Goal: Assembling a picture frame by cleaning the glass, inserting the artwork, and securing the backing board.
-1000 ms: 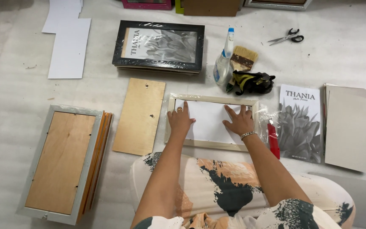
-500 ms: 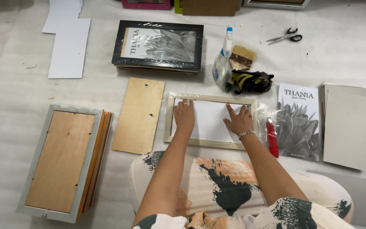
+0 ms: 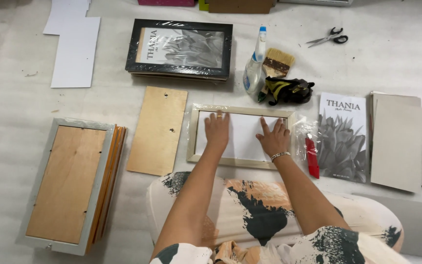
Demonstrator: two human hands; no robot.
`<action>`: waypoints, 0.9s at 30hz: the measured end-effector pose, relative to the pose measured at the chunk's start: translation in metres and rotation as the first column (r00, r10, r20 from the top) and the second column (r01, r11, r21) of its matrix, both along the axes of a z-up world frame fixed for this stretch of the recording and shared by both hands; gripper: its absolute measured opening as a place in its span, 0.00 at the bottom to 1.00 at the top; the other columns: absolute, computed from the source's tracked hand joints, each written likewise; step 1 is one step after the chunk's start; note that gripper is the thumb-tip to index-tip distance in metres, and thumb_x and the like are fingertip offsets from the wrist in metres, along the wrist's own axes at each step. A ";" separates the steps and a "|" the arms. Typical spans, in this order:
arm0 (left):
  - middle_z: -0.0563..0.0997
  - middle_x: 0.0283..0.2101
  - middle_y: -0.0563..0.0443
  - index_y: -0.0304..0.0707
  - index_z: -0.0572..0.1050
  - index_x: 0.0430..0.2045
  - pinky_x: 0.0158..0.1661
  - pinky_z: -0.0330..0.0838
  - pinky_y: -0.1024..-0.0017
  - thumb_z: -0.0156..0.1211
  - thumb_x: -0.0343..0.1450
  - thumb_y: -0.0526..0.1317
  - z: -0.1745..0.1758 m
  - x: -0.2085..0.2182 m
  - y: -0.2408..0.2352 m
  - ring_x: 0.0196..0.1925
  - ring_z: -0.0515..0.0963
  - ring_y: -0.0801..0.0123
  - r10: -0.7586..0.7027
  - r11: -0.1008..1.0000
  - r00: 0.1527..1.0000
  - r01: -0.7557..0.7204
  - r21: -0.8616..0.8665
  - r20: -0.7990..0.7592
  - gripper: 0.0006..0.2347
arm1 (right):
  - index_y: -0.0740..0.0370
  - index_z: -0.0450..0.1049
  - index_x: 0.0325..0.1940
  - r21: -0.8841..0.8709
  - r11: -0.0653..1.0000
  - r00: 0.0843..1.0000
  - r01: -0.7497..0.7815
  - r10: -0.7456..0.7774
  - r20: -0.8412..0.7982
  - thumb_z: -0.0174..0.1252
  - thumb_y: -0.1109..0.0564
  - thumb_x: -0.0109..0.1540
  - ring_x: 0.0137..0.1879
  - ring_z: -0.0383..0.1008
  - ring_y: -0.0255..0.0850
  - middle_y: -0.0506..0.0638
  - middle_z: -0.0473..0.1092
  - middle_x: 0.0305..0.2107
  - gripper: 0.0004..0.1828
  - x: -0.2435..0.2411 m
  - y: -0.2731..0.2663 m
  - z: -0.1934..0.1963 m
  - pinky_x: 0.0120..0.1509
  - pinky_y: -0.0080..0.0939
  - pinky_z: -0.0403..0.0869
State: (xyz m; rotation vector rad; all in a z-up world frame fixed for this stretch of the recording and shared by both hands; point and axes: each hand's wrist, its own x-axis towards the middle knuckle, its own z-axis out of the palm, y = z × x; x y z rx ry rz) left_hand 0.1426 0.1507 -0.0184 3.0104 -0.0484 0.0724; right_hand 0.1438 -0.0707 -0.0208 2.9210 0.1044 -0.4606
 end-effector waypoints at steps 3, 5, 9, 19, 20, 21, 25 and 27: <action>0.57 0.72 0.39 0.58 0.60 0.68 0.58 0.63 0.40 0.82 0.51 0.52 0.010 -0.002 -0.013 0.69 0.59 0.38 -0.054 0.985 0.916 -0.017 -0.171 -0.398 0.48 | 0.31 0.42 0.82 0.082 0.997 1.000 -0.007 0.008 -0.015 0.34 0.26 0.69 0.78 0.49 0.63 0.70 0.49 0.73 0.38 -0.006 -0.005 0.004 0.76 0.59 0.52; 0.55 0.73 0.39 0.59 0.58 0.69 0.59 0.63 0.41 0.82 0.51 0.52 0.012 -0.004 -0.012 0.69 0.58 0.39 -0.062 0.987 0.908 -0.006 -0.161 -0.415 0.49 | 0.35 0.54 0.77 0.190 0.978 0.990 -0.085 0.062 0.126 0.46 0.34 0.66 0.77 0.53 0.60 0.64 0.53 0.72 0.34 -0.013 -0.014 0.016 0.75 0.59 0.54; 0.56 0.72 0.38 0.55 0.57 0.69 0.61 0.61 0.42 0.82 0.53 0.50 0.001 -0.005 -0.015 0.70 0.59 0.39 -0.062 0.991 0.916 0.010 -0.132 -0.397 0.48 | 0.44 0.74 0.65 0.455 0.859 0.869 -0.236 -0.023 0.495 0.61 0.47 0.65 0.68 0.67 0.56 0.57 0.67 0.61 0.23 -0.033 -0.045 0.083 0.70 0.54 0.64; 0.71 0.57 0.44 0.45 0.74 0.52 0.54 0.69 0.54 0.70 0.64 0.45 0.017 -0.077 -0.142 0.59 0.72 0.51 -0.258 0.899 0.936 0.323 -0.296 0.238 0.22 | 0.49 0.80 0.54 0.402 0.769 0.846 0.496 -0.533 -0.025 0.57 0.39 0.62 0.52 0.79 0.61 0.57 0.79 0.45 0.22 -0.075 -0.226 -0.033 0.52 0.63 0.76; 0.73 0.54 0.46 0.46 0.74 0.50 0.53 0.71 0.57 0.69 0.64 0.43 0.011 -0.075 -0.162 0.58 0.74 0.53 -0.321 0.837 0.905 0.409 -0.363 0.279 0.20 | 0.54 0.76 0.53 0.423 0.773 0.866 0.473 -0.497 -0.059 0.64 0.41 0.56 0.54 0.78 0.64 0.62 0.77 0.47 0.26 -0.069 -0.220 -0.046 0.54 0.65 0.76; 0.75 0.52 0.48 0.46 0.74 0.48 0.52 0.72 0.61 0.67 0.65 0.40 0.006 -0.073 -0.181 0.56 0.76 0.55 -0.377 0.762 0.867 0.490 -0.424 0.325 0.17 | 0.60 0.73 0.53 0.445 0.774 0.883 0.450 -0.460 -0.093 0.72 0.43 0.51 0.56 0.76 0.68 0.67 0.74 0.49 0.32 -0.062 -0.214 -0.059 0.56 0.66 0.76; 0.78 0.51 0.43 0.40 0.74 0.47 0.54 0.73 0.62 0.60 0.69 0.39 -0.007 -0.066 -0.231 0.56 0.78 0.53 -0.407 0.710 0.796 0.584 -0.393 0.448 0.13 | 0.59 0.59 0.57 0.357 0.817 0.878 0.454 -0.478 -0.022 0.70 0.50 0.51 0.55 0.74 0.71 0.66 0.67 0.50 0.36 -0.061 -0.188 -0.064 0.52 0.72 0.77; 0.76 0.58 0.51 0.53 0.73 0.52 0.46 0.78 0.61 0.58 0.68 0.41 0.004 -0.070 -0.241 0.54 0.78 0.58 -0.354 0.836 0.816 0.495 -0.237 0.457 0.17 | 0.58 0.56 0.59 0.398 0.800 0.875 0.449 -0.484 -0.015 0.50 0.57 0.64 0.57 0.71 0.72 0.66 0.66 0.52 0.20 -0.064 -0.181 -0.049 0.54 0.73 0.76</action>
